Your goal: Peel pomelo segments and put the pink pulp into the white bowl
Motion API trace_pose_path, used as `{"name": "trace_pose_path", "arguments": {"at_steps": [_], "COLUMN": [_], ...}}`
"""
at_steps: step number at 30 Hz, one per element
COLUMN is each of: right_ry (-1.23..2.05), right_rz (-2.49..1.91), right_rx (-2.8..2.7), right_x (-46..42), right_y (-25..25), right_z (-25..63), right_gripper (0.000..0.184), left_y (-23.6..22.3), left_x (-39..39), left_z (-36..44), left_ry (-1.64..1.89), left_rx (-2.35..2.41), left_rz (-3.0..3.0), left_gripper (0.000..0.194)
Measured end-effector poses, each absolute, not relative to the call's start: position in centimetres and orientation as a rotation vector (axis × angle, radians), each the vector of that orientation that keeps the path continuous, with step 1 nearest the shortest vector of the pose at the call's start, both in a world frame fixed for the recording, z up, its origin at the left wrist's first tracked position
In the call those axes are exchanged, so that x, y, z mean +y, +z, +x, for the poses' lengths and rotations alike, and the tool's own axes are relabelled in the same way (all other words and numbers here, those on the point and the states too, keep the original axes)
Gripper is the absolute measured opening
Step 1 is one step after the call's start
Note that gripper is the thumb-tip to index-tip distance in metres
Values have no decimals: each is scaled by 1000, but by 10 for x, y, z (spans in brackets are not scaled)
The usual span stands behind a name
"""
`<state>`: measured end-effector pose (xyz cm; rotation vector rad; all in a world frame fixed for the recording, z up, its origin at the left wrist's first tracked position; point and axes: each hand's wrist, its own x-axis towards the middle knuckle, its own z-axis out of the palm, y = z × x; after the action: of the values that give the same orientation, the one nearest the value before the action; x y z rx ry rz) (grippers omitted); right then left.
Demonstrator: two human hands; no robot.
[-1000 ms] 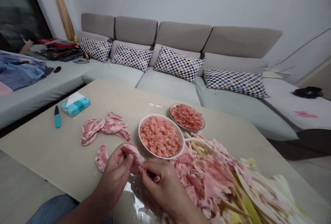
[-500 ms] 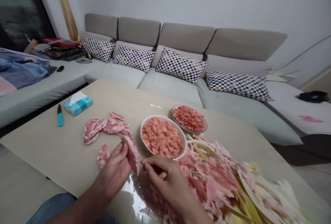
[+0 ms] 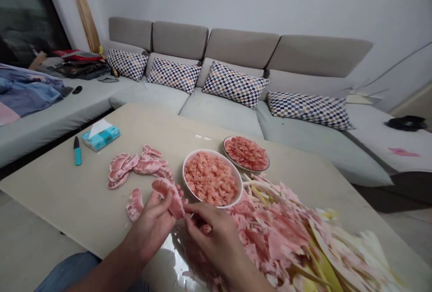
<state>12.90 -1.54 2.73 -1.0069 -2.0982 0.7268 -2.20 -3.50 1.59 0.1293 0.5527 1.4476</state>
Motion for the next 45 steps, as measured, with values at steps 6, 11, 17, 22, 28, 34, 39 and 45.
{"name": "trace_pose_path", "arguments": {"at_steps": [6,11,17,22,28,34,39,45], "right_ry": [721,590,437,612,598,615,615,826], "right_rz": [-957,-892,-908,-1026,-1014,-1015,-1016,-1003], "right_rx": [-2095,-2150,-2131,-2043,-1980,-1916,-1874,-2336], "right_x": [-12,-13,-14,-14,-12,-6,-4,-16], "right_y": [32,32,25,35,46,57,71,88], "right_z": [135,137,135,136,142,155,170,181], "right_gripper": [22,20,19,15,14,14,14,21], "left_y": [14,13,11,12,14,12,10,11], "left_x": [-44,-42,-45,-44,-41,-44,-44,-45], "left_z": [-18,-20,-18,-19,-27,-29,-28,-27], "left_ry": [1369,1345,1319,1288,1104,1017,975,1028], "left_rx": [768,849,857,778,613,500,492,552], "left_rz": [382,391,445,460,535,553,587,704], "left_gripper": [12,20,18,16,13,14,26,20]}}
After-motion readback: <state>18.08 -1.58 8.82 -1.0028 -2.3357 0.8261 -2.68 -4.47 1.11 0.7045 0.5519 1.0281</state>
